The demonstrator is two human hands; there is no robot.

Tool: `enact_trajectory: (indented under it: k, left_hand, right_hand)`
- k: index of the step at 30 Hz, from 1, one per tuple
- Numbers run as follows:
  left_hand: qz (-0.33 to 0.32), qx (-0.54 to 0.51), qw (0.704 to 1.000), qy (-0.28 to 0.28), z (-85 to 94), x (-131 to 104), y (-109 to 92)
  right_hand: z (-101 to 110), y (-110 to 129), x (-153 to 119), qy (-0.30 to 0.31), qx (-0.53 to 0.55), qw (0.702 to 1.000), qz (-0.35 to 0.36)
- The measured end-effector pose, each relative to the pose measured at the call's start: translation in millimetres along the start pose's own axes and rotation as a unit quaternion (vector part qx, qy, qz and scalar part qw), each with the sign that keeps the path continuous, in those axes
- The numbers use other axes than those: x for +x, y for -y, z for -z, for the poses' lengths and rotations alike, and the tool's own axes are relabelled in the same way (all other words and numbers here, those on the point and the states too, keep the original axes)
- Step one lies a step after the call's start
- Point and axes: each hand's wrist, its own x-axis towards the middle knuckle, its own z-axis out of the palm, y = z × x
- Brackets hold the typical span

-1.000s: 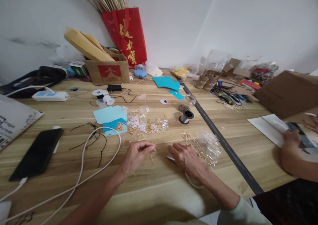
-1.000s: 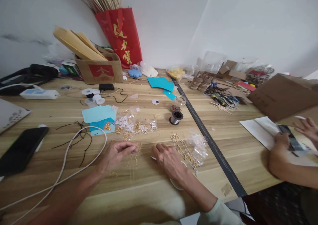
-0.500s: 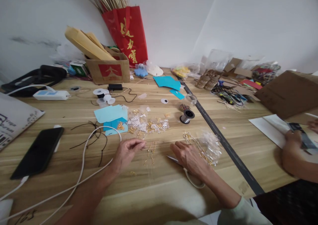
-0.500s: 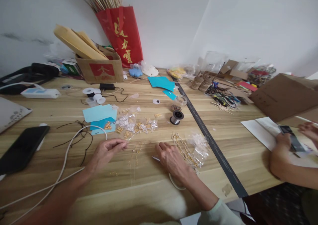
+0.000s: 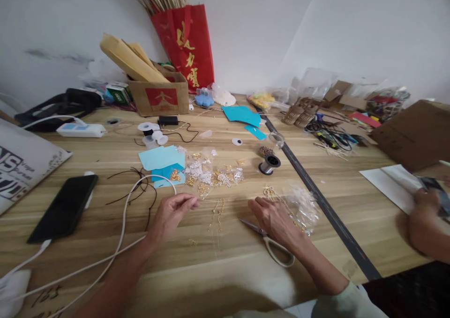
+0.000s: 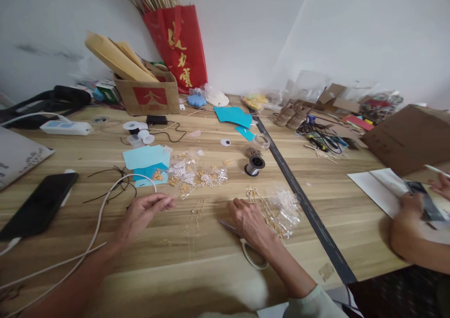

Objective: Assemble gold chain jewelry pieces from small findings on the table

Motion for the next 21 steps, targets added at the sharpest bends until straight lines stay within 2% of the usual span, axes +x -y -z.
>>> enact_trajectory:
  k: [7,12,14,17,21]
  left_hand:
    - [-0.01,0.005,1.0,0.018,-1.1,-1.8,-3.6]
    - [-0.04,0.049,0.995,0.071,-11.0,-6.5,-12.5]
    - [-0.053,0.061,0.992,0.094,-17.8,-9.2,-18.6]
    - [-0.082,0.092,0.985,0.117,-28.7,-13.7,-29.0]
    - [-0.134,0.139,0.976,0.1,-39.1,-18.8,-35.9]
  right_hand:
    - [0.5,-1.1,-2.7,0.02,0.014,1.0,-0.004]
    - [23.4,7.5,-4.8,-0.042,0.095,0.994,0.016]
    - [35.7,15.2,-1.7,-0.062,0.187,0.979,0.045]
    - [47.1,29.4,7.4,-0.063,0.339,0.935,0.088]
    - [42.3,43.7,20.5,-0.039,0.422,0.9,0.097]
